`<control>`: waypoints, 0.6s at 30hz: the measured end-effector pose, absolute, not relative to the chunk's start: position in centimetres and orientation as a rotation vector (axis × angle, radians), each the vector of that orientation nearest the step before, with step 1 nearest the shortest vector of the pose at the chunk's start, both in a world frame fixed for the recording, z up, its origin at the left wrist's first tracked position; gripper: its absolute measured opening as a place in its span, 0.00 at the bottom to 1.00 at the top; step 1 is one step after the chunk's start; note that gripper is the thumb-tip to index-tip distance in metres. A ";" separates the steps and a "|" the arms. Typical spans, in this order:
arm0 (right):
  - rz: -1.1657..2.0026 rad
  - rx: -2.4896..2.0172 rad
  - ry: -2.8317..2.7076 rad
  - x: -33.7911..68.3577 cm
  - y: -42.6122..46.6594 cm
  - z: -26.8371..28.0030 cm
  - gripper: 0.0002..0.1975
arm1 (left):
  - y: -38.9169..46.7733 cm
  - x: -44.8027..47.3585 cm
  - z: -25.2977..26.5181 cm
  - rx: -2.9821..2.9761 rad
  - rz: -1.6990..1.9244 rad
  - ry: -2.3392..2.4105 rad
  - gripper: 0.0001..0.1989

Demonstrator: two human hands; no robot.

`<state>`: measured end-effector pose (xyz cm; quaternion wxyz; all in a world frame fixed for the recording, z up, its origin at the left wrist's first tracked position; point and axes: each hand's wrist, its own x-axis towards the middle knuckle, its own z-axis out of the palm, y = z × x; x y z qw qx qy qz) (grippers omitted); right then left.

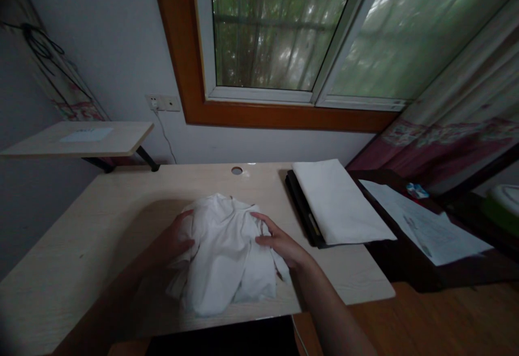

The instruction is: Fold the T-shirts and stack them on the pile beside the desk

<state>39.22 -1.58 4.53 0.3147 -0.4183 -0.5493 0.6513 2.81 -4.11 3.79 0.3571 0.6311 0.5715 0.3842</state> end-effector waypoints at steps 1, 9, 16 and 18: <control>1.721 -1.086 -1.490 38.9 -1.6 4.8 0.34 | -4.4 2.9 4.6 1.620 0.907 1.412 0.35; 1.710 -1.050 -1.599 40.4 0.9 9.9 0.25 | -6.7 -2.3 8.9 1.217 0.951 1.151 0.29; 1.026 -1.129 -1.495 39.5 7.6 13.3 0.31 | -1.0 -3.6 11.4 0.990 1.364 1.239 0.37; 0.785 -1.140 -1.580 38.4 9.9 12.4 0.32 | 0.7 -2.8 11.4 0.917 1.495 1.176 0.35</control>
